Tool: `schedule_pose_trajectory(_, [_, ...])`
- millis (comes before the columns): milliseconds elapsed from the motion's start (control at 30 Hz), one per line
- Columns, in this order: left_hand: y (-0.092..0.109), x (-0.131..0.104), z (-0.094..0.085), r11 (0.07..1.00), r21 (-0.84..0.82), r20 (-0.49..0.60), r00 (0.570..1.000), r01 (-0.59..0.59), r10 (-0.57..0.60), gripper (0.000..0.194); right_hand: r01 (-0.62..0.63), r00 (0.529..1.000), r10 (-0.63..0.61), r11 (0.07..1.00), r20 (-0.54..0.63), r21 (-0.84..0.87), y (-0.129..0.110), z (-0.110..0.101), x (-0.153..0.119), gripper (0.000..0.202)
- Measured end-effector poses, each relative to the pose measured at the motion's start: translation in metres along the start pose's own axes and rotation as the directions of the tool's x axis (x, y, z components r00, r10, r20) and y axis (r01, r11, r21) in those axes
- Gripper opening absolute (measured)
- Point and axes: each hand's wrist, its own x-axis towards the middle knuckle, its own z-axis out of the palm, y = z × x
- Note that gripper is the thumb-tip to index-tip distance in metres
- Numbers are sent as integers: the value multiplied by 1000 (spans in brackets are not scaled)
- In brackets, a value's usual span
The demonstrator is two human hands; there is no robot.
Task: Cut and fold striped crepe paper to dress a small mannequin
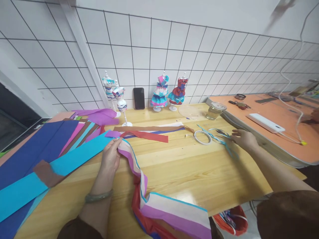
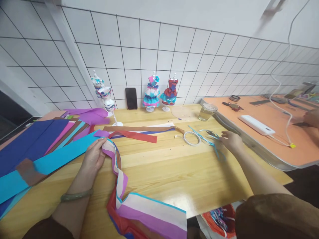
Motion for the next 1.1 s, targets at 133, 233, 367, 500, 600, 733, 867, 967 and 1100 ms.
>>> schedule_pose_trajectory(133, [1, 1, 0, 1000, -7, -10, 1000, -5, 5, 22, 17, 999, -16, 1000, 41, -12, -3, -8, 0, 38])
schedule_pose_trajectory(233, [1, 1, 0, 1000, -12, -14, 1000, -10, 10, 21, 41, 998, -41, 999, 49, 0, -10, -15, -2, 37])
schedule_pose_trajectory(367, [0, 2, -2, 1000, -20, -9, 1000, -18, 18, 21, 95, 994, -98, 992, 39, 83, -34, -21, -14, 38])
schedule_pose_trajectory(500, [-1, 2, -3, 999, -26, 2, 1000, -31, 31, 21, 223, 956, -265, 936, 129, 271, -86, -18, -63, 40])
schedule_pose_trajectory(600, [0, 3, -4, 998, -31, -13, 999, -50, 50, 20, 302, 795, -533, 760, 288, 575, -137, -18, -127, 33])
schedule_pose_trajectory(733, [2, 6, -8, 995, -45, -58, 994, -92, 89, 19, 311, 449, -802, 554, 395, 773, -196, -24, -207, 26])
schedule_pose_trajectory(867, [3, 10, -13, 990, -53, -85, 988, -131, 126, 19, 373, 238, -908, 413, 345, 831, -231, -15, -242, 34])
schedule_pose_trajectory(967, [5, 13, -18, 985, -53, -102, 982, -163, 157, 18, 362, 158, -902, 432, 402, 826, -240, -3, -244, 14])
schedule_pose_trajectory(1100, [8, 17, -23, 978, -38, -133, 971, -204, 198, 17, 159, 156, -832, 554, 533, 817, -230, -1, -228, 23])
